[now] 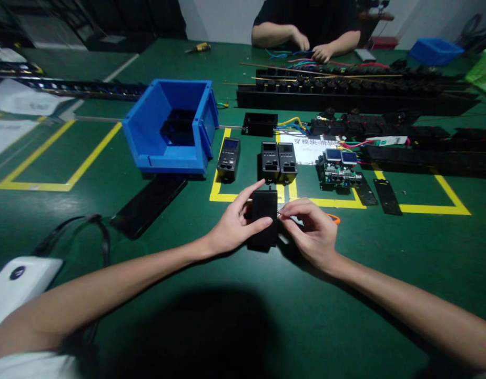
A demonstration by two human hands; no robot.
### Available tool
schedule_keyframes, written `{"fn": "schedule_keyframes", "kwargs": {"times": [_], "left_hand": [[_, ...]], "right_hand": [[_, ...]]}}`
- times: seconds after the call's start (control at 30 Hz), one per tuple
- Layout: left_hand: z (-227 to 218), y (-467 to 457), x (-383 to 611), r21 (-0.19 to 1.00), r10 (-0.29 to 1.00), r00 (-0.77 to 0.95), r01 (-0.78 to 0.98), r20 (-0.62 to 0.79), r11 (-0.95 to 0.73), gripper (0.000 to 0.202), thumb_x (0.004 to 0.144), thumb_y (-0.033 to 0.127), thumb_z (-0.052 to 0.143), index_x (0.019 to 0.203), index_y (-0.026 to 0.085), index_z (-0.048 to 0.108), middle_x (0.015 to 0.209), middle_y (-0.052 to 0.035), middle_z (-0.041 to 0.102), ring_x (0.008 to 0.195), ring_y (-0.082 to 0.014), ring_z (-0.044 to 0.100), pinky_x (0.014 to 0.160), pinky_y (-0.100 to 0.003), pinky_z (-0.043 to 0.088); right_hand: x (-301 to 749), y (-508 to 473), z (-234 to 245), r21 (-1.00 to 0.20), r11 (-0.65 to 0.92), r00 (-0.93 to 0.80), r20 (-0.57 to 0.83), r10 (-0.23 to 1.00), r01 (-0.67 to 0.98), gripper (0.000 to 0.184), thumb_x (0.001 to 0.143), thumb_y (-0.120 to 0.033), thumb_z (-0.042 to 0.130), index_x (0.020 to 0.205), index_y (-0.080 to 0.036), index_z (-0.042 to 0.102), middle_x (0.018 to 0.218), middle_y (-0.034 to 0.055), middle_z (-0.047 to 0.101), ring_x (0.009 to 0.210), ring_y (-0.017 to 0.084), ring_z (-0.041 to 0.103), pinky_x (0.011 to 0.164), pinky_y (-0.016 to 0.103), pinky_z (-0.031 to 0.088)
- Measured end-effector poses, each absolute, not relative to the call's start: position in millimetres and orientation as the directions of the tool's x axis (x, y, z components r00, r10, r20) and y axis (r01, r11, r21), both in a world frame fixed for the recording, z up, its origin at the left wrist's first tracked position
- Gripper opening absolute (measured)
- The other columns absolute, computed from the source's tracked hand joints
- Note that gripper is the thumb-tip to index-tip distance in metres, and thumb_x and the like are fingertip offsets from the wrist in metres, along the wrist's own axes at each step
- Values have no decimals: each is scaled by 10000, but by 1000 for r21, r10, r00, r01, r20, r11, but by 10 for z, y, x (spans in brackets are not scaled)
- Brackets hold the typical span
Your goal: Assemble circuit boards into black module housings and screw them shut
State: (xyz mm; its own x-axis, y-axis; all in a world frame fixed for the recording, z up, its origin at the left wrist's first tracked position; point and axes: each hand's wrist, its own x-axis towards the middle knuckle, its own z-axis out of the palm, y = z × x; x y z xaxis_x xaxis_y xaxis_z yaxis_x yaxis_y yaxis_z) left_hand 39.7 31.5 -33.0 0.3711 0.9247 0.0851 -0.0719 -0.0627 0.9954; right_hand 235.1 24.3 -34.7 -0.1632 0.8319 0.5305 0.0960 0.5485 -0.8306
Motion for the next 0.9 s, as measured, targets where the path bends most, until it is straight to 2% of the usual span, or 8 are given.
{"fn": "schedule_keyframes", "kwargs": {"times": [0.13, 0.37, 0.47, 0.6, 0.8, 0.9], "left_hand": [[-327, 307, 394, 996, 920, 388, -91, 60, -27, 764, 830, 330, 705, 1470, 232, 300, 1289, -117, 578, 1157, -250, 602, 956, -350, 526], [-334, 356, 348, 984, 933, 358, -175, 39, 26, 633, 839, 363, 663, 1388, 229, 378, 1306, -98, 534, 1169, -258, 548, 960, -361, 480], [-308, 375, 335, 972, 940, 340, -219, -8, 88, 617, 844, 371, 631, 1394, 238, 386, 1294, -84, 542, 1100, -243, 564, 903, -341, 486], [-253, 370, 347, 948, 940, 332, -268, -76, 171, 611, 836, 352, 615, 1400, 241, 408, 1167, -57, 598, 939, -201, 587, 785, -294, 488], [-205, 372, 362, 874, 936, 321, -403, -142, 271, 613, 821, 310, 602, 1407, 250, 430, 1059, -39, 636, 856, -168, 590, 760, -277, 493], [-180, 385, 350, 823, 917, 355, -455, -184, 341, 603, 815, 288, 589, 1397, 250, 433, 960, -28, 633, 776, -152, 592, 697, -271, 513]], "right_hand": [[2343, 246, -354, -843, 529, -145, 513, 846, 103, 190, 819, -84, 685, 933, -235, 673, 894, 37, 683, 872, 201, 652, 797, 391, 541], [2333, 242, -326, -822, 552, -182, 527, 830, 139, 201, 825, -118, 701, 984, -239, 676, 943, 47, 709, 909, 208, 668, 824, 403, 556], [2339, 255, -281, -745, 629, -242, 583, 775, 220, 223, 842, -118, 676, 1030, -236, 661, 991, 59, 710, 953, 217, 661, 853, 418, 544], [2462, 299, -176, -617, 705, -357, 608, 709, 349, 238, 859, -123, 644, 1074, -226, 646, 1050, 79, 697, 989, 229, 647, 853, 424, 527], [3034, 405, -174, -434, 639, -458, 455, 764, 635, 285, 873, -250, 651, 1149, -190, 625, 1134, 128, 651, 1070, 279, 588, 910, 470, 492], [3287, 425, -255, -385, 599, -472, 377, 797, 702, 285, 856, -327, 673, 1102, -186, 648, 1145, 139, 636, 1063, 299, 576, 885, 479, 495]]}}
